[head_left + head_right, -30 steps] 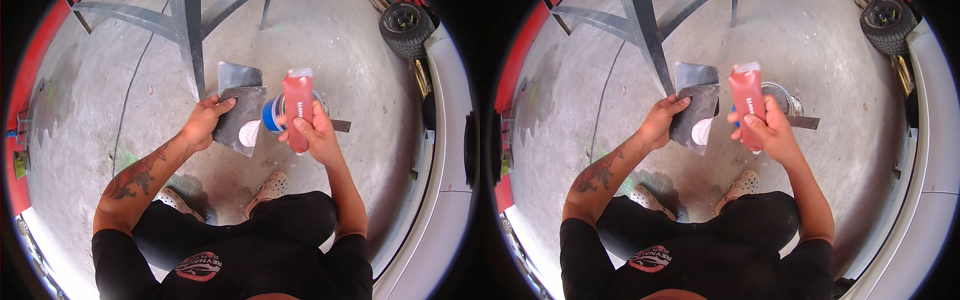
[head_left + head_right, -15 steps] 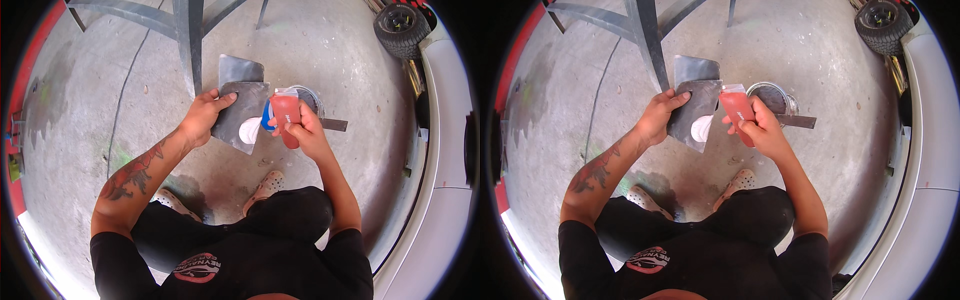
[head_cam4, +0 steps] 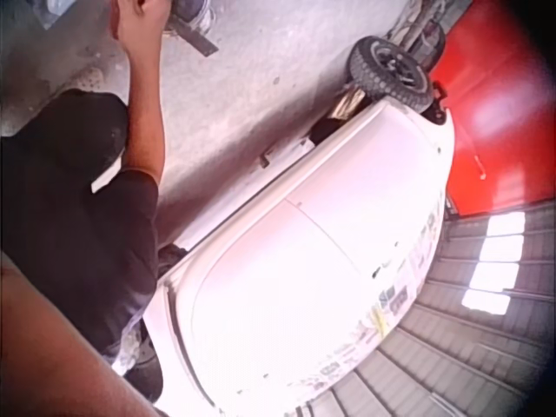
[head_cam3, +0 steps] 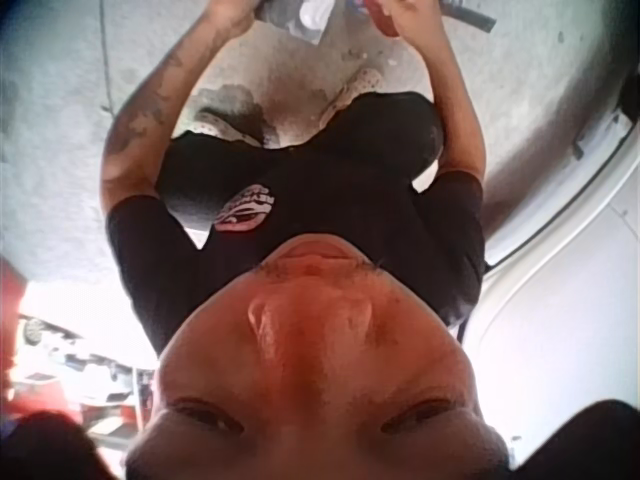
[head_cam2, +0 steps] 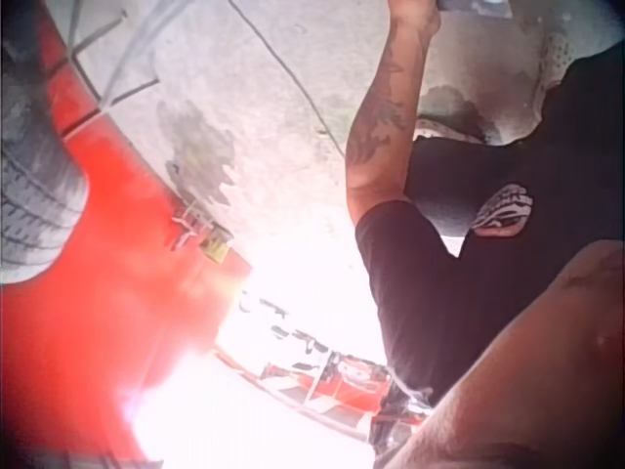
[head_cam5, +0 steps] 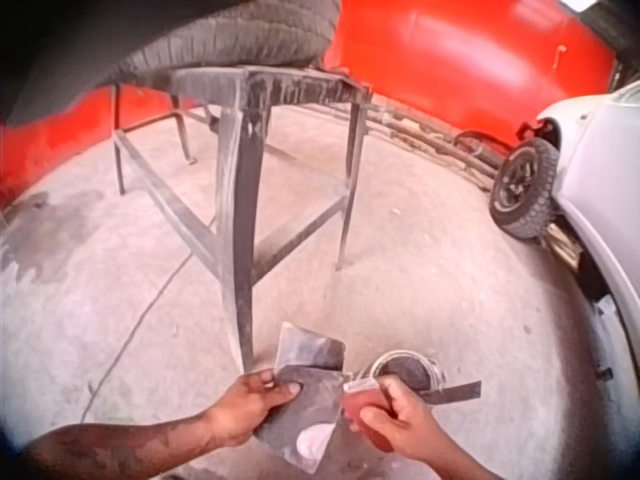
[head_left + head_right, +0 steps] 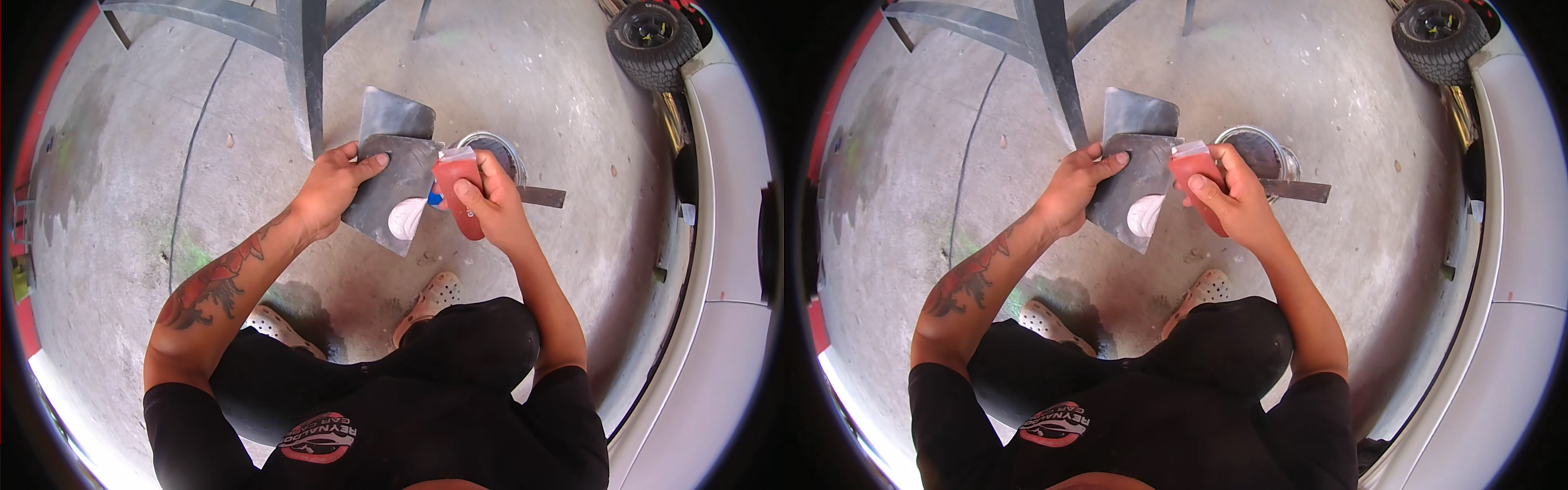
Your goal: The person feels the surface of a car panel by hand, scoops putty from a can onto a spreader, applies hardener from a tube onto the putty, and mixes the filler using two spreaders.
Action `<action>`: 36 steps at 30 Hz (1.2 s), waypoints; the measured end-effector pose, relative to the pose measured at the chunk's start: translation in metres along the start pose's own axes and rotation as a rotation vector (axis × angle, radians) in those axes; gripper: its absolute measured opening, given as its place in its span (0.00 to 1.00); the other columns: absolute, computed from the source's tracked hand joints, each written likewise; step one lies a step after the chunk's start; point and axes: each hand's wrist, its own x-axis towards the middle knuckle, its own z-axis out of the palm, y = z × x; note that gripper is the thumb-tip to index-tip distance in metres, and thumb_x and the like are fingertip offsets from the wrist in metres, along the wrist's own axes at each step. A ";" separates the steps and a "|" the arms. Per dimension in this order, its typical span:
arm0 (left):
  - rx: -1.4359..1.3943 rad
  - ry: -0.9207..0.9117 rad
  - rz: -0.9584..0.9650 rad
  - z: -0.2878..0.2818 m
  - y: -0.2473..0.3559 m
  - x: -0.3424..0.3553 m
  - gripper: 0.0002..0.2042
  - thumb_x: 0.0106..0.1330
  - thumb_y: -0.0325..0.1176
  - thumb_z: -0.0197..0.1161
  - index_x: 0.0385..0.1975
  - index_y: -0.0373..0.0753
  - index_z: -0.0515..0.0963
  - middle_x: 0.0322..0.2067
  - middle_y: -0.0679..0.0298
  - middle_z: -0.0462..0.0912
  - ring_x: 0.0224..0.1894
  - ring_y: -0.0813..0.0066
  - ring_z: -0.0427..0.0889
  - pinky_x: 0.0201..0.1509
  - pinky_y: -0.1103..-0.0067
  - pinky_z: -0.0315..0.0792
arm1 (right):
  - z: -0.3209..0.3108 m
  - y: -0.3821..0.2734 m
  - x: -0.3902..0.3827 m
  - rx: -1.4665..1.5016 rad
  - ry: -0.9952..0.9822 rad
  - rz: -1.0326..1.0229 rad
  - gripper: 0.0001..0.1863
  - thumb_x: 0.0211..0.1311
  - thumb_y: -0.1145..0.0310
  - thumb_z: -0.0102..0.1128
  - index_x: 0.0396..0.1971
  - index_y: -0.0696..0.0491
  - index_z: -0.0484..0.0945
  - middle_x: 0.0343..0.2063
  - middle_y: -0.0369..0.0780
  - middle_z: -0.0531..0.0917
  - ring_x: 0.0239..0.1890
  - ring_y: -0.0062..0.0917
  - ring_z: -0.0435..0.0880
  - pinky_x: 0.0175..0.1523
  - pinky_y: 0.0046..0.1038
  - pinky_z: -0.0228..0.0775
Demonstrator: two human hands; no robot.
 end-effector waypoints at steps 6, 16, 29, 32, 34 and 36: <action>0.029 0.009 0.015 0.002 -0.002 0.002 0.16 0.68 0.34 0.59 0.50 0.32 0.70 0.44 0.57 0.80 0.45 0.73 0.80 0.49 0.77 0.75 | -0.006 -0.001 0.005 -0.067 -0.091 0.135 0.17 0.73 0.60 0.46 0.45 0.60 0.73 0.35 0.42 0.82 0.33 0.23 0.83 0.39 0.24 0.76; 0.014 0.031 0.084 0.003 -0.006 0.003 0.13 0.68 0.31 0.59 0.47 0.29 0.72 0.38 0.55 0.82 0.37 0.74 0.82 0.41 0.78 0.77 | -0.001 0.004 0.006 -0.079 -0.001 0.088 0.18 0.72 0.58 0.48 0.43 0.60 0.75 0.30 0.40 0.82 0.27 0.20 0.81 0.33 0.22 0.72; 0.072 0.039 0.144 0.006 -0.006 0.001 0.12 0.68 0.30 0.59 0.45 0.28 0.73 0.36 0.56 0.82 0.34 0.76 0.81 0.37 0.80 0.77 | -0.002 -0.002 0.003 -0.113 0.054 0.135 0.16 0.69 0.62 0.54 0.41 0.61 0.78 0.28 0.38 0.82 0.26 0.18 0.79 0.34 0.21 0.73; 0.085 0.056 0.149 0.003 -0.008 0.002 0.12 0.68 0.30 0.59 0.45 0.28 0.73 0.35 0.56 0.82 0.34 0.77 0.81 0.37 0.80 0.77 | 0.000 0.002 0.003 -0.120 0.029 0.116 0.13 0.67 0.65 0.56 0.41 0.61 0.78 0.29 0.37 0.82 0.28 0.17 0.79 0.34 0.21 0.73; 0.119 0.038 0.157 0.004 -0.004 -0.001 0.14 0.68 0.31 0.60 0.47 0.29 0.72 0.37 0.56 0.82 0.36 0.76 0.81 0.39 0.79 0.77 | -0.003 -0.001 0.001 -0.138 0.017 0.113 0.13 0.67 0.66 0.57 0.41 0.60 0.78 0.29 0.37 0.82 0.28 0.17 0.78 0.35 0.21 0.73; 0.149 0.021 0.159 0.005 -0.003 -0.002 0.15 0.68 0.32 0.60 0.49 0.29 0.71 0.39 0.56 0.82 0.38 0.75 0.82 0.41 0.79 0.77 | -0.004 -0.003 0.000 -0.156 0.003 0.117 0.12 0.66 0.66 0.58 0.41 0.60 0.78 0.29 0.36 0.81 0.29 0.17 0.78 0.35 0.21 0.73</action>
